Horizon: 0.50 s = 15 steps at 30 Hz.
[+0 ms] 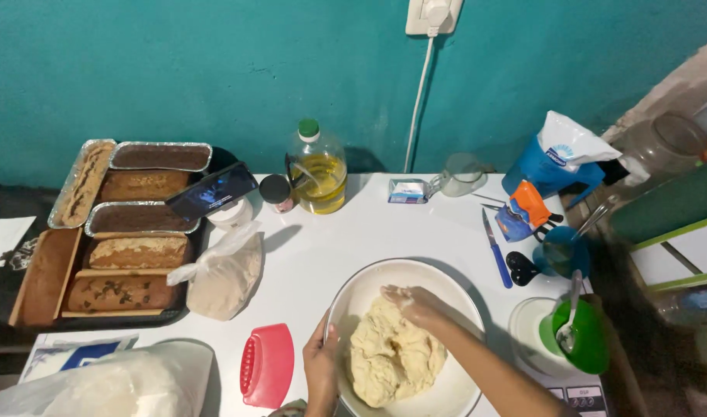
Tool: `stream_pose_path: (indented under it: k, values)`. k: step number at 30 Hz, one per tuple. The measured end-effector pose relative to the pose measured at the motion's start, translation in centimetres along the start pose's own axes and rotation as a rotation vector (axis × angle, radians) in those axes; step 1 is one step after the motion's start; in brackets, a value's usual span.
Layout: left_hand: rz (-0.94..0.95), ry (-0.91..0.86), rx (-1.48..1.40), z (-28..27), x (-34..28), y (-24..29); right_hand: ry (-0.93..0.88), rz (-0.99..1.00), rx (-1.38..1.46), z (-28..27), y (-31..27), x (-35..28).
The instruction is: Mixing ingredients in a bowl and kneading dough on a table.
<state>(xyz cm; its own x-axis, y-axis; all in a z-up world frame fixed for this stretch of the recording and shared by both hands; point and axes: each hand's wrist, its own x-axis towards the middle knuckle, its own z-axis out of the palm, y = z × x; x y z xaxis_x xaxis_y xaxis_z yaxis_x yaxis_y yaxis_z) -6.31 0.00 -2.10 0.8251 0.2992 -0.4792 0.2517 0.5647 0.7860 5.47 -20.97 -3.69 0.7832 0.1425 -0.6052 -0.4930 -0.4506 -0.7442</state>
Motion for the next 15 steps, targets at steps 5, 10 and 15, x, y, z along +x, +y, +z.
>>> stream_pose_path:
  k: [5, 10, 15]
  values:
    - [-0.067, -0.083, 0.101, -1.7, 5.7, -1.4, -0.498, -0.303, -0.387, 6.1, 8.1, 11.0]
    - [-0.076, -0.133, 0.193, -0.2, 6.3, 1.4, -0.535, -0.079, -0.548, 2.8, -7.3, -6.0]
    - [-0.113, -0.095, 0.305, 1.3, 4.3, 3.6, -0.25, -0.099, -0.958, 0.2, -2.3, -14.2]
